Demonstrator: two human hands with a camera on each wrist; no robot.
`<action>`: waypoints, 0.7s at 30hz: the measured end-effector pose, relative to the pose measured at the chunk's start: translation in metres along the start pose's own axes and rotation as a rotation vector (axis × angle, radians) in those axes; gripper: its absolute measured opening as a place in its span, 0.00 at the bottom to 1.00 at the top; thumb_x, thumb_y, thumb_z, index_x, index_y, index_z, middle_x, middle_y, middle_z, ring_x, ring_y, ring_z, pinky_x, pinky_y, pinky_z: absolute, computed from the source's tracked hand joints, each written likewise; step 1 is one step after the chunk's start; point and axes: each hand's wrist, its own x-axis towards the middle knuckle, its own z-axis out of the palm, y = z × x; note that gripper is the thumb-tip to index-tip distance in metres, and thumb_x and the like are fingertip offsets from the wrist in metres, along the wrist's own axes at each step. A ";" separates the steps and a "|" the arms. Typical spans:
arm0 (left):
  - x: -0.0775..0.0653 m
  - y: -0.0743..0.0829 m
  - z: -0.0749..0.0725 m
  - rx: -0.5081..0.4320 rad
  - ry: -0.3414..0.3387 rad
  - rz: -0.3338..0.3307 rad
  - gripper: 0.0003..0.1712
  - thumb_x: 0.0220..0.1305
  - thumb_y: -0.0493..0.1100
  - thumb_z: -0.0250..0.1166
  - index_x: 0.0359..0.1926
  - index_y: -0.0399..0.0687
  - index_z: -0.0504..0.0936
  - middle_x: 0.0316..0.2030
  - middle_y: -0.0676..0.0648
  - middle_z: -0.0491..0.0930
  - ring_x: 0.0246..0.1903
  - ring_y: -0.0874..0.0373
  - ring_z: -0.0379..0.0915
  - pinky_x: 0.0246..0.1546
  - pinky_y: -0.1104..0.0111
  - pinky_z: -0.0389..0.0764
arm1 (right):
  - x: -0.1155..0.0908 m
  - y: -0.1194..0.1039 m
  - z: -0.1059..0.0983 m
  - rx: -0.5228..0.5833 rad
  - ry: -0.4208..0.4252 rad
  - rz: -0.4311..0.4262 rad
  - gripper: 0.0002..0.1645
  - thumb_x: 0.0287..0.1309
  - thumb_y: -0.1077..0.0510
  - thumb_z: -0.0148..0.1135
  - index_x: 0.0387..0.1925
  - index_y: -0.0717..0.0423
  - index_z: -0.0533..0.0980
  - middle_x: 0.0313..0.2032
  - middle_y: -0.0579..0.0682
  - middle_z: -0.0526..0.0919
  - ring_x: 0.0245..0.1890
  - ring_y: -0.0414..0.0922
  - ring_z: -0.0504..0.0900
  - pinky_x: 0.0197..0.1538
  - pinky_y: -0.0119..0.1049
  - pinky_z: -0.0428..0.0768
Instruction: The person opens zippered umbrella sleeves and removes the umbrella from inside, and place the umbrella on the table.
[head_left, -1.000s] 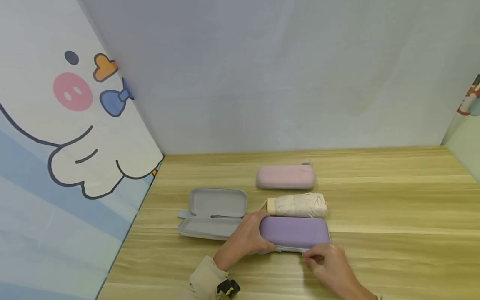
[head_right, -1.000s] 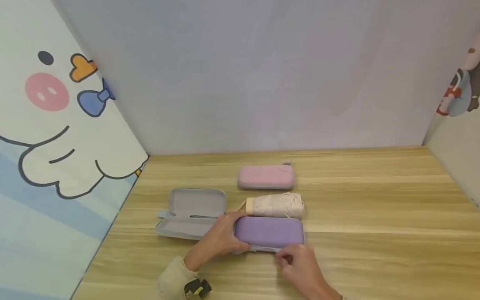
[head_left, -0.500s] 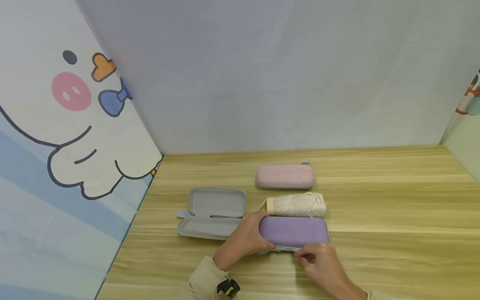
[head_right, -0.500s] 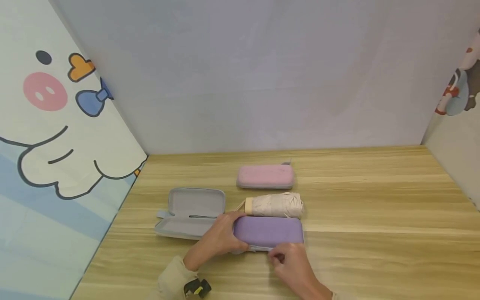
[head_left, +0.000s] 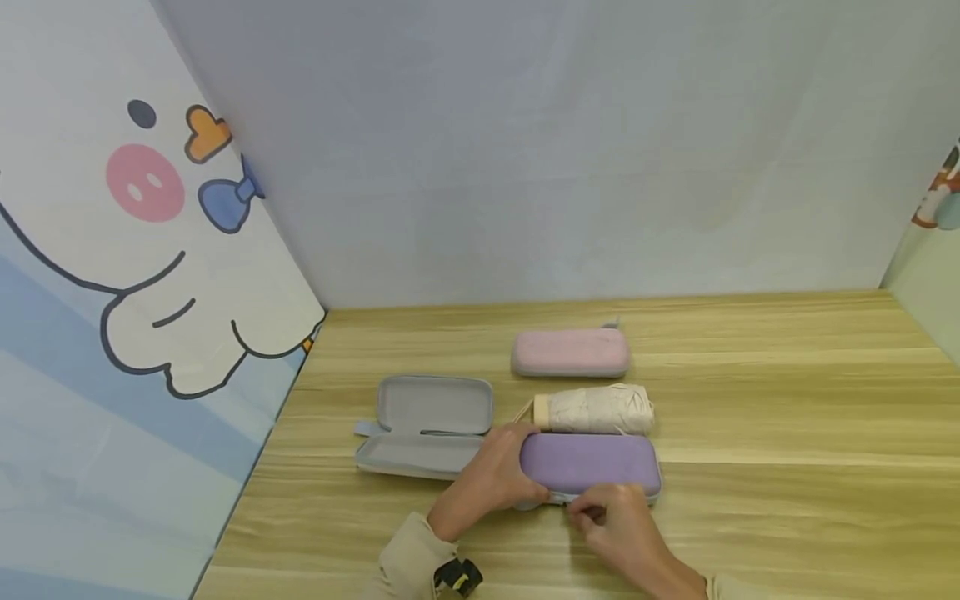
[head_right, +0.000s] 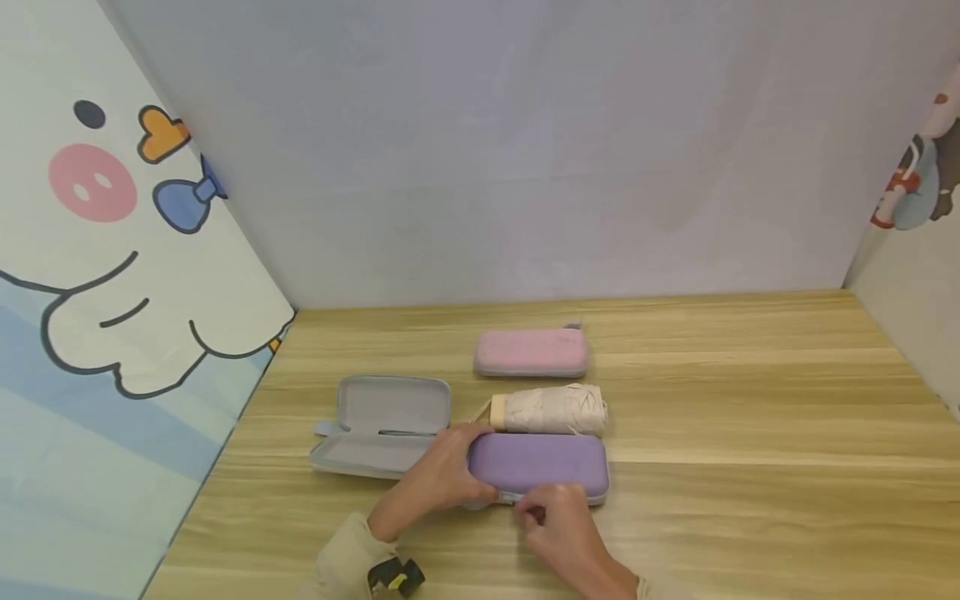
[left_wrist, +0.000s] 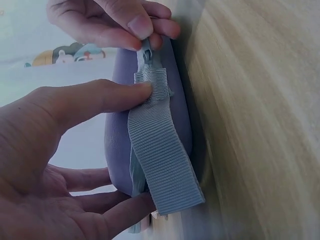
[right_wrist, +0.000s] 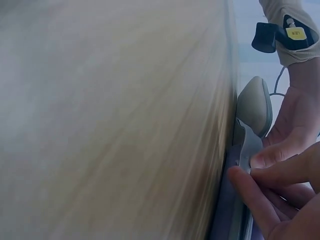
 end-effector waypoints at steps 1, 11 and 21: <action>0.000 0.000 0.000 -0.004 -0.002 0.000 0.43 0.35 0.46 0.78 0.56 0.37 0.74 0.52 0.43 0.77 0.51 0.51 0.71 0.49 0.62 0.74 | 0.000 0.000 0.001 -0.001 0.003 -0.008 0.14 0.31 0.80 0.66 0.17 0.59 0.83 0.19 0.46 0.83 0.19 0.32 0.77 0.22 0.23 0.75; -0.001 0.000 -0.002 -0.018 0.001 0.015 0.44 0.34 0.46 0.79 0.56 0.38 0.73 0.50 0.43 0.77 0.49 0.52 0.72 0.47 0.63 0.75 | -0.001 0.000 0.005 0.000 0.034 -0.039 0.15 0.29 0.80 0.67 0.17 0.58 0.83 0.19 0.45 0.83 0.18 0.30 0.77 0.21 0.22 0.75; -0.008 0.001 -0.008 0.018 -0.025 0.037 0.46 0.40 0.52 0.79 0.60 0.41 0.70 0.57 0.42 0.73 0.56 0.49 0.68 0.53 0.58 0.72 | -0.004 0.002 0.002 0.073 0.018 -0.014 0.14 0.34 0.79 0.68 0.19 0.59 0.82 0.19 0.46 0.83 0.19 0.33 0.79 0.23 0.23 0.77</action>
